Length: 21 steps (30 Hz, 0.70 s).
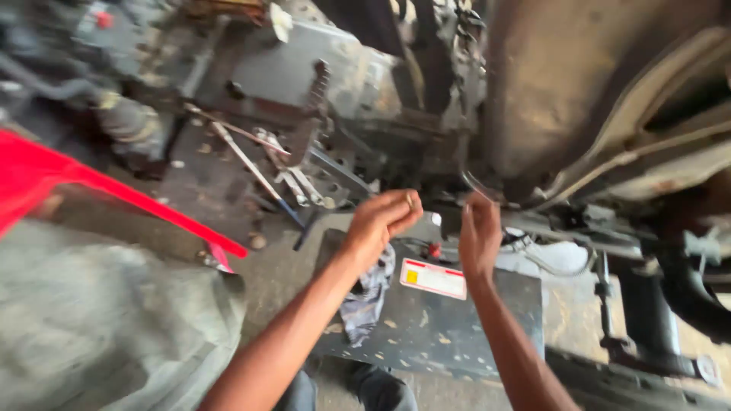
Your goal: Using wrenches and a screwdriver to repair or assemble components of a red tractor.
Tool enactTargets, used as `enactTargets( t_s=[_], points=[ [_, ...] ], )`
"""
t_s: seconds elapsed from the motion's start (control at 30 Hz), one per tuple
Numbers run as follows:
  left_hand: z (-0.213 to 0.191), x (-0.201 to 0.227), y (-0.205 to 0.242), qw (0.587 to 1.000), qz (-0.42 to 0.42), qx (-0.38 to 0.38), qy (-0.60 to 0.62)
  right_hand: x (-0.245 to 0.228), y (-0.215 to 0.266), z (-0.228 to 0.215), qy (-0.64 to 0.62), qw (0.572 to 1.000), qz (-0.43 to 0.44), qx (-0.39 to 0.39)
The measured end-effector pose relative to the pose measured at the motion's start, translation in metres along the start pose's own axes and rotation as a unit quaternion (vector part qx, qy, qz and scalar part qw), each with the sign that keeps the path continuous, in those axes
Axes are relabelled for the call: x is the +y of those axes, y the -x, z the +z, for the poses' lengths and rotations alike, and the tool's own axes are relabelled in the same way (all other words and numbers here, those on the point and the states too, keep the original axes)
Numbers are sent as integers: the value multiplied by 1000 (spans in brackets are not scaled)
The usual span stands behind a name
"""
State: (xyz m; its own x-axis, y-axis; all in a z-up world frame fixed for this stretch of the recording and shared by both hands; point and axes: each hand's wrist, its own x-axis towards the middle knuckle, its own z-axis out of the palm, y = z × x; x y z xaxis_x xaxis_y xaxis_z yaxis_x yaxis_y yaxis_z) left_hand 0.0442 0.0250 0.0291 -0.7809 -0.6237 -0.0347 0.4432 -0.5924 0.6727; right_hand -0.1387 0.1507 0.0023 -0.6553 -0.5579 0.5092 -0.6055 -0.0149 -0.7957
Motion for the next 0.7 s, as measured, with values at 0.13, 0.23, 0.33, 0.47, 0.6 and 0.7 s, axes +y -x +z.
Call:
enactTargets(
  t_s=[0.13, 0.23, 0.33, 0.47, 0.6, 0.7],
  points=[
    [17, 24, 79, 996, 5, 87, -37, -132, 42, 0, -190, 958, 174, -127],
    [16, 14, 129, 987, 30, 141, -78, -156, 69, 10, -200, 939, 187, -207],
    [25, 22, 158, 979, 71, 189, -38, -171, 82, 27, -223, 913, 176, -292],
    [22, 28, 187, 961, 90, 254, 60, -211, 97, 45, -242, 881, 173, -368],
    [2, 27, 194, 940, 106, 310, 97, -226, 100, 68, -187, 888, 143, -394],
    [-22, 37, 197, 930, 108, 346, 66, -216, 99, 99, -177, 887, 165, -394]
  ],
)
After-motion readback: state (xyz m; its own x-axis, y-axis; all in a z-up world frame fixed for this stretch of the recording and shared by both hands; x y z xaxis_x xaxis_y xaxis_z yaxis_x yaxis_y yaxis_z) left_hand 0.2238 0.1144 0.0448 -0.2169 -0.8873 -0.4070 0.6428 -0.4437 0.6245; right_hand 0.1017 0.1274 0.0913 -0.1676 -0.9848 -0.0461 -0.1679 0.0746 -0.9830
